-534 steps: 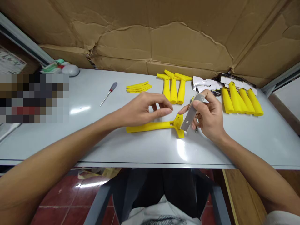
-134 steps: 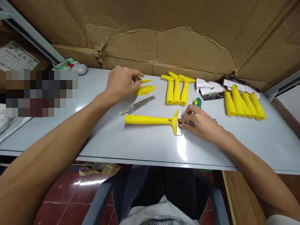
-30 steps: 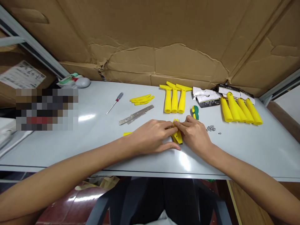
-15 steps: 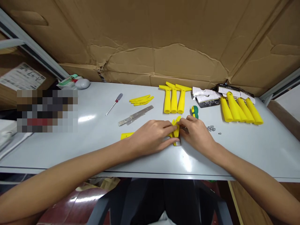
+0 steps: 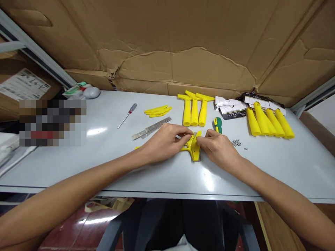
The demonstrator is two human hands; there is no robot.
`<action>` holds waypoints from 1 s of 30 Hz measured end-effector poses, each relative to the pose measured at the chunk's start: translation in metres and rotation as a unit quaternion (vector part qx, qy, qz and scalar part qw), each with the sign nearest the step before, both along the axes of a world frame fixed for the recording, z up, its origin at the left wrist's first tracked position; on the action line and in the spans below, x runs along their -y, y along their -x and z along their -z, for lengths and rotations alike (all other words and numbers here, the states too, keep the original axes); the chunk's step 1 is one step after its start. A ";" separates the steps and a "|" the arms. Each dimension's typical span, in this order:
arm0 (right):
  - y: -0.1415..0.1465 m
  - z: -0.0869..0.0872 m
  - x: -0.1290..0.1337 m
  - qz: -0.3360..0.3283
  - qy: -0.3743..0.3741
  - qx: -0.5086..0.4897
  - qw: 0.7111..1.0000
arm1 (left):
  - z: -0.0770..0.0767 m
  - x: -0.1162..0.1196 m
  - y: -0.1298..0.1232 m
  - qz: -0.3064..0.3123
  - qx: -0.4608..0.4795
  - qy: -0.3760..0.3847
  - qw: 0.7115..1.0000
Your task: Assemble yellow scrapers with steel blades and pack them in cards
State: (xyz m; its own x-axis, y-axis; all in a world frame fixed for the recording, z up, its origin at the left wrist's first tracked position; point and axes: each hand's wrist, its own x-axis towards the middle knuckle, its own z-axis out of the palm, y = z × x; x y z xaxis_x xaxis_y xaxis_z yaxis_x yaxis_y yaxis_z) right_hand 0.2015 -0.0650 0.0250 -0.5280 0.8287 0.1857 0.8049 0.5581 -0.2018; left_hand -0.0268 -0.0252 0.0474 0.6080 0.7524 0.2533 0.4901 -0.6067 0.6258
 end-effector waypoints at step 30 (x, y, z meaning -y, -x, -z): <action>-0.006 -0.012 -0.006 0.000 0.106 -0.072 0.992 | 0.003 0.000 0.003 0.047 -0.010 -0.042 0.998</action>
State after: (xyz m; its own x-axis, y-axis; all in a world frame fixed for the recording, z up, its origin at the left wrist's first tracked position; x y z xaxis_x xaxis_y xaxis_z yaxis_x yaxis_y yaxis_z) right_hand 0.2078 -0.0587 0.0366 -0.5086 0.8573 0.0798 0.7596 0.4904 -0.4272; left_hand -0.0296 -0.0252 0.0443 0.6803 0.6687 0.2999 0.4405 -0.7002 0.5619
